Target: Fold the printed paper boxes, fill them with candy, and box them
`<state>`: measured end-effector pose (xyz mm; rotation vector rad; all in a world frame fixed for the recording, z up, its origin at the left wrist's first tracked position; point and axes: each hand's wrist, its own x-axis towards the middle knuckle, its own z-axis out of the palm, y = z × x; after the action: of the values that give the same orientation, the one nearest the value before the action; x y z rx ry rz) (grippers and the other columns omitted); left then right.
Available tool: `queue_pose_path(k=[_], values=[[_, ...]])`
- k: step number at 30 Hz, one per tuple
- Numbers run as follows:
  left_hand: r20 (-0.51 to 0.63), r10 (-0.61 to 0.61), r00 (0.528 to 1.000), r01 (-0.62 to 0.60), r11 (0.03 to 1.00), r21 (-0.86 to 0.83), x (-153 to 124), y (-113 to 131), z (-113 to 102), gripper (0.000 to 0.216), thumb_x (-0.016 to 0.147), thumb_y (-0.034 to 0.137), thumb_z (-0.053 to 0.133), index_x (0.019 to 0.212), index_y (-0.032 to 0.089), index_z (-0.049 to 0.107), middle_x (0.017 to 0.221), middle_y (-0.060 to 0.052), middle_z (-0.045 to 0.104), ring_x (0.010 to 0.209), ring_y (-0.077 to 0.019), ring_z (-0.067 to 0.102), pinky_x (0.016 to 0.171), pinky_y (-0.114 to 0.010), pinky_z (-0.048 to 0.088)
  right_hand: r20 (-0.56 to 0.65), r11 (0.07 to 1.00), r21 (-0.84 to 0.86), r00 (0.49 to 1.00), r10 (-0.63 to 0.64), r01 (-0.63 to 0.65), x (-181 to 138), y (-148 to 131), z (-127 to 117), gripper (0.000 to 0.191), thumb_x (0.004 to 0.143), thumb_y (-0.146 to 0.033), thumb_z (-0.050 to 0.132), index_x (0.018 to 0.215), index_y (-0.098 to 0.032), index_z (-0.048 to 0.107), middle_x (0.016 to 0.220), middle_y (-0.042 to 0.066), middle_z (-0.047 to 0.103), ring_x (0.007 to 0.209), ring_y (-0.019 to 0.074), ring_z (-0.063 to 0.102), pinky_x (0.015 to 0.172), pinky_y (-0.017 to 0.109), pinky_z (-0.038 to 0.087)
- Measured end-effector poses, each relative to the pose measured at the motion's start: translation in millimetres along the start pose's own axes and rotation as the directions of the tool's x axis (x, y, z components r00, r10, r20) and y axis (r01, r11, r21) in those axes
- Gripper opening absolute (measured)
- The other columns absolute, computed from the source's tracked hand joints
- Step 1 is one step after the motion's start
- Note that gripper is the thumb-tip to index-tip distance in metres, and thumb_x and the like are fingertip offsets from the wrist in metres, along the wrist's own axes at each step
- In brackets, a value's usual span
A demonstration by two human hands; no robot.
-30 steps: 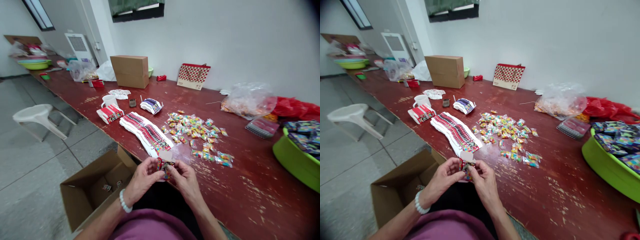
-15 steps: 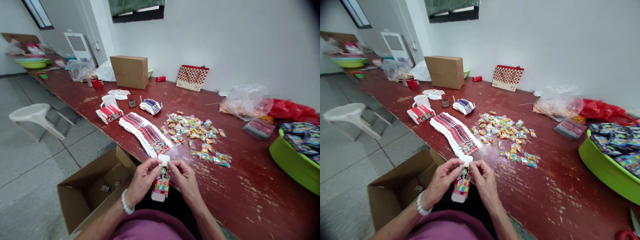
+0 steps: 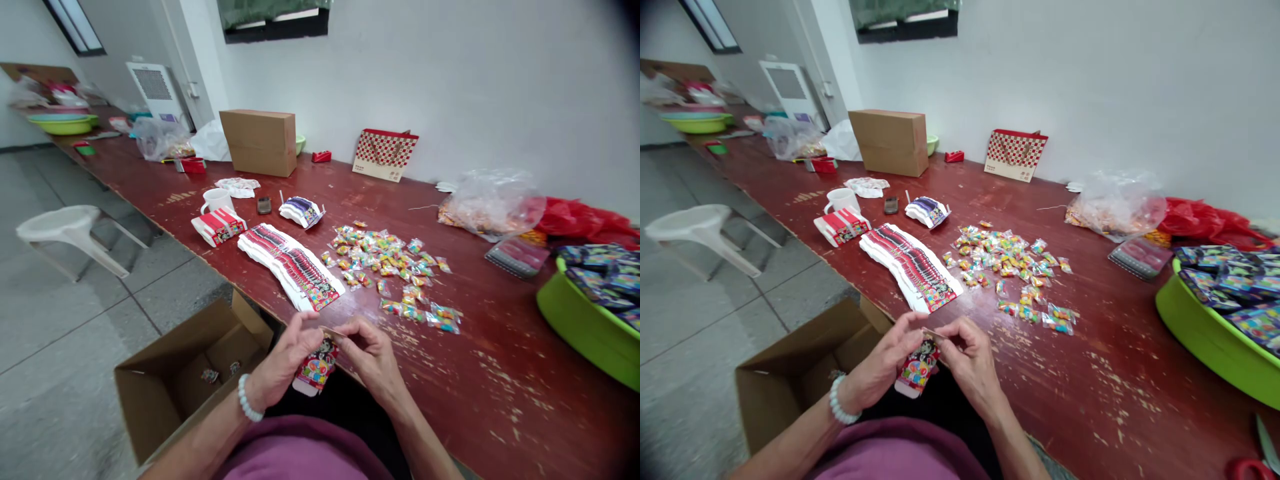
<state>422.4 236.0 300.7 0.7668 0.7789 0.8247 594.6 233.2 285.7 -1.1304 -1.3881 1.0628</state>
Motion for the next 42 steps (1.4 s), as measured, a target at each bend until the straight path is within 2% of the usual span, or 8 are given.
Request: queue_pose_path(k=[4,13,23,26,30,33,39,42], values=[[0.148,-0.218,0.965,0.233,0.968,-0.094,2,-7,1,0.06,0.091,0.066,0.035,0.126,0.019,0.049,0.075,-0.006,0.067,0.049,-0.0175,0.064,0.045,-0.025,0.045,0.074,0.989,-0.131,0.995,-0.064,0.074,-2,-9,-1,0.02,0.09,-0.037,0.061,0.088,-0.02,0.072,0.08,0.005,0.066,0.074,0.0191,0.061,0.064,0.028,0.048],[0.019,-0.125,0.992,0.121,0.985,0.121,7,-10,7,0.064,0.092,0.065,0.033,0.132,0.018,0.051,0.069,-0.004,0.066,0.045,-0.0131,0.059,0.044,-0.021,0.043,0.118,0.989,-0.146,0.992,0.034,-0.017,3,-19,-7,0.016,0.084,-0.033,0.069,0.081,-0.017,0.07,0.084,0.005,0.073,0.069,0.0168,0.065,0.062,0.025,0.05],[0.052,-0.093,0.994,0.075,0.957,0.279,6,-9,9,0.071,0.092,0.067,0.029,0.127,0.013,0.059,0.065,-0.005,0.064,0.043,-0.0115,0.055,0.044,-0.02,0.041,0.085,0.961,0.187,0.978,0.191,-0.204,-3,-12,6,0.024,0.085,-0.039,0.068,0.085,-0.015,0.068,0.066,0.003,0.071,0.043,0.0147,0.062,0.045,0.024,0.048],[0.048,-0.116,0.992,0.1,0.961,0.258,6,-9,8,0.068,0.092,0.066,0.032,0.126,0.014,0.06,0.064,-0.004,0.063,0.043,-0.0112,0.055,0.043,-0.02,0.041,0.103,0.993,0.078,0.991,0.08,-0.088,-3,-16,-1,0.021,0.089,-0.036,0.064,0.086,-0.016,0.069,0.078,0.005,0.072,0.05,0.0136,0.063,0.05,0.024,0.049],[0.023,-0.2,0.98,0.195,0.97,0.146,8,-9,11,0.066,0.09,0.067,0.034,0.127,0.016,0.057,0.062,-0.003,0.063,0.042,-0.0125,0.054,0.04,-0.021,0.042,0.194,0.985,-0.091,0.973,-0.128,0.147,-4,-20,-10,0.013,0.092,-0.027,0.06,0.088,-0.02,0.07,0.1,0.006,0.072,0.084,0.0177,0.067,0.075,0.028,0.052],[0.005,-0.205,0.979,0.203,0.974,0.097,14,-12,15,0.056,0.09,0.061,0.043,0.123,0.018,0.057,0.064,-0.001,0.063,0.043,-0.0133,0.057,0.04,-0.021,0.044,0.132,0.929,-0.267,0.965,-0.228,0.256,-9,-12,-6,0.012,0.092,-0.022,0.057,0.087,-0.02,0.068,0.094,0.006,0.07,0.084,0.0177,0.064,0.077,0.029,0.049],[0.017,-0.158,0.987,0.159,0.986,-0.055,30,-16,21,0.042,0.089,0.04,0.056,0.127,0.025,0.047,0.083,-0.002,0.066,0.051,-0.0141,0.061,0.048,-0.025,0.048,0.023,0.951,-0.283,0.992,-0.124,0.125,-3,18,-19,0.021,0.097,-0.027,0.049,0.108,-0.022,0.066,0.101,0.005,0.07,0.086,0.018,0.065,0.076,0.028,0.05],[0.047,-0.15,0.988,0.154,0.984,-0.088,28,-13,19,0.041,0.087,0.03,0.062,0.125,0.022,0.049,0.089,-0.007,0.069,0.075,-0.0177,0.067,0.07,-0.028,0.051,-0.105,0.797,-0.603,0.985,-0.136,0.046,17,31,-57,0.028,0.098,-0.027,0.047,0.12,-0.021,0.062,0.115,0.008,0.068,0.102,0.0231,0.061,0.087,0.035,0.047]])
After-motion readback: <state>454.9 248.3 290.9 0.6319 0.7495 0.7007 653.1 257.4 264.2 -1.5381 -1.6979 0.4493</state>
